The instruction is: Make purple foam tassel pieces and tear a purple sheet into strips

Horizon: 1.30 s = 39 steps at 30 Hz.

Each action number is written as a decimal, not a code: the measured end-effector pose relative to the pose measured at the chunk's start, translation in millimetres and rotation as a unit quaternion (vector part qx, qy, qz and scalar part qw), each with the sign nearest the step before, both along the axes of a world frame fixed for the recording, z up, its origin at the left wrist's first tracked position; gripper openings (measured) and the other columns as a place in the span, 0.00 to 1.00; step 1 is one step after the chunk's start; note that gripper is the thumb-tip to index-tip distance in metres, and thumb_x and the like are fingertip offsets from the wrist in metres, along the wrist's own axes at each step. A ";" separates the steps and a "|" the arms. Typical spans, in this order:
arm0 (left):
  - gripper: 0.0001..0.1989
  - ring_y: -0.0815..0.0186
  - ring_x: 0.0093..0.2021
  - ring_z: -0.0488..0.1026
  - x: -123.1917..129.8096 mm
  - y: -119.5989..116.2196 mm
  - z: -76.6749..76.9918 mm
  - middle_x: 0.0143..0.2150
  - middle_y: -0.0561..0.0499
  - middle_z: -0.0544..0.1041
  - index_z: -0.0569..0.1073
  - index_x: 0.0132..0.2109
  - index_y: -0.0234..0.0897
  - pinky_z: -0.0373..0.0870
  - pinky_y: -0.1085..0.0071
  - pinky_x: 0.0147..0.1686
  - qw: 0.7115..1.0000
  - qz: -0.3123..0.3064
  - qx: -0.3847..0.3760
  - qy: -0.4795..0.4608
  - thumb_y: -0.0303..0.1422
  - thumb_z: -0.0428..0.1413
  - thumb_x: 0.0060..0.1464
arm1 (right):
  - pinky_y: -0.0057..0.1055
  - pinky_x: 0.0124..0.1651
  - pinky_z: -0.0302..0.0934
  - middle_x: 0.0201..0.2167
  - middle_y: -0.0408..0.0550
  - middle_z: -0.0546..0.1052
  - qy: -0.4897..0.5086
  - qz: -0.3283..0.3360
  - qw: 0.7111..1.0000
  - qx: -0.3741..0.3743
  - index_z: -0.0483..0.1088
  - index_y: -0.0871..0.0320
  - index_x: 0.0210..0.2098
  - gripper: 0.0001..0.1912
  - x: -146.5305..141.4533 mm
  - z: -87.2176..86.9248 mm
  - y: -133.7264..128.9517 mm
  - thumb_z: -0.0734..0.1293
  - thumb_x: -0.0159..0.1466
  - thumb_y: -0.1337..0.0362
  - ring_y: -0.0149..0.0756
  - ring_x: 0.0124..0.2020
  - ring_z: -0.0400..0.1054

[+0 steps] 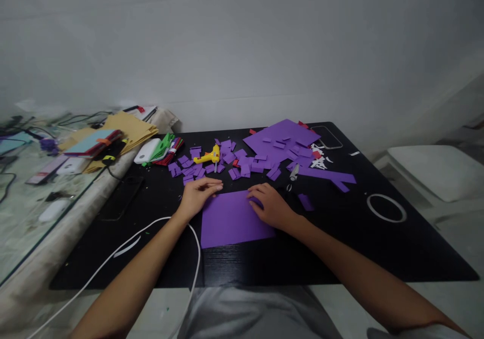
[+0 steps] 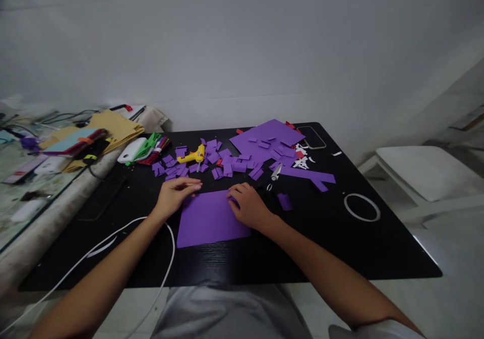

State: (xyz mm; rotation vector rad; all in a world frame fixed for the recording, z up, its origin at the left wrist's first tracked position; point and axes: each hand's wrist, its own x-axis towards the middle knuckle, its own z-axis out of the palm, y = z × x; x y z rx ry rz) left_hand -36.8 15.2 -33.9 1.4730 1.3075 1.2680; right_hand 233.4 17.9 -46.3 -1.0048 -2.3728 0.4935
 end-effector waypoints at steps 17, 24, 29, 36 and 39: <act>0.12 0.70 0.27 0.64 -4.9 -1.6 -0.8 0.28 0.57 0.65 0.74 0.50 0.38 0.62 0.72 0.31 0.987 0.041 0.108 0.112 0.39 0.57 0.63 | 0.49 0.57 0.66 0.51 0.56 0.78 0.007 0.006 1.000 0.005 0.76 0.60 0.45 0.09 1.1 0.2 0.3 0.67 0.66 0.72 0.48 0.52 0.69; 0.11 0.69 0.30 0.70 -6.7 0.8 -6.3 0.36 0.53 0.75 0.75 0.48 0.39 0.67 0.71 0.33 0.987 0.044 0.103 0.113 0.39 0.58 0.62 | 0.50 0.56 0.67 0.51 0.57 0.78 0.011 0.006 1.000 0.014 0.76 0.59 0.44 0.09 1.5 -3.0 1.0 0.67 0.65 0.72 0.49 0.52 0.69; 0.12 0.64 0.36 0.78 -3.0 1.6 -2.1 0.37 0.49 0.81 0.79 0.44 0.38 0.72 0.69 0.34 0.985 0.056 0.117 0.111 0.39 0.63 0.56 | 0.50 0.56 0.67 0.51 0.56 0.78 0.015 0.007 1.000 0.009 0.76 0.59 0.44 0.10 1.2 -2.2 1.4 0.66 0.65 0.73 0.48 0.52 0.69; 0.10 0.66 0.33 0.76 -0.9 1.3 -2.0 0.34 0.51 0.79 0.79 0.41 0.38 0.72 0.71 0.32 0.986 0.060 0.122 0.100 0.37 0.66 0.53 | 0.49 0.56 0.66 0.50 0.56 0.78 0.013 0.005 1.000 0.003 0.76 0.59 0.44 0.10 1.0 -0.3 0.8 0.67 0.65 0.72 0.48 0.52 0.69; 0.09 0.69 0.30 0.72 -2.0 1.0 -3.2 0.31 0.53 0.76 0.78 0.41 0.38 0.70 0.72 0.32 0.984 0.060 0.125 0.110 0.36 0.65 0.54 | 0.50 0.56 0.66 0.51 0.56 0.78 0.015 0.005 1.000 0.003 0.75 0.58 0.45 0.10 1.2 -0.6 0.7 0.66 0.65 0.72 0.48 0.52 0.69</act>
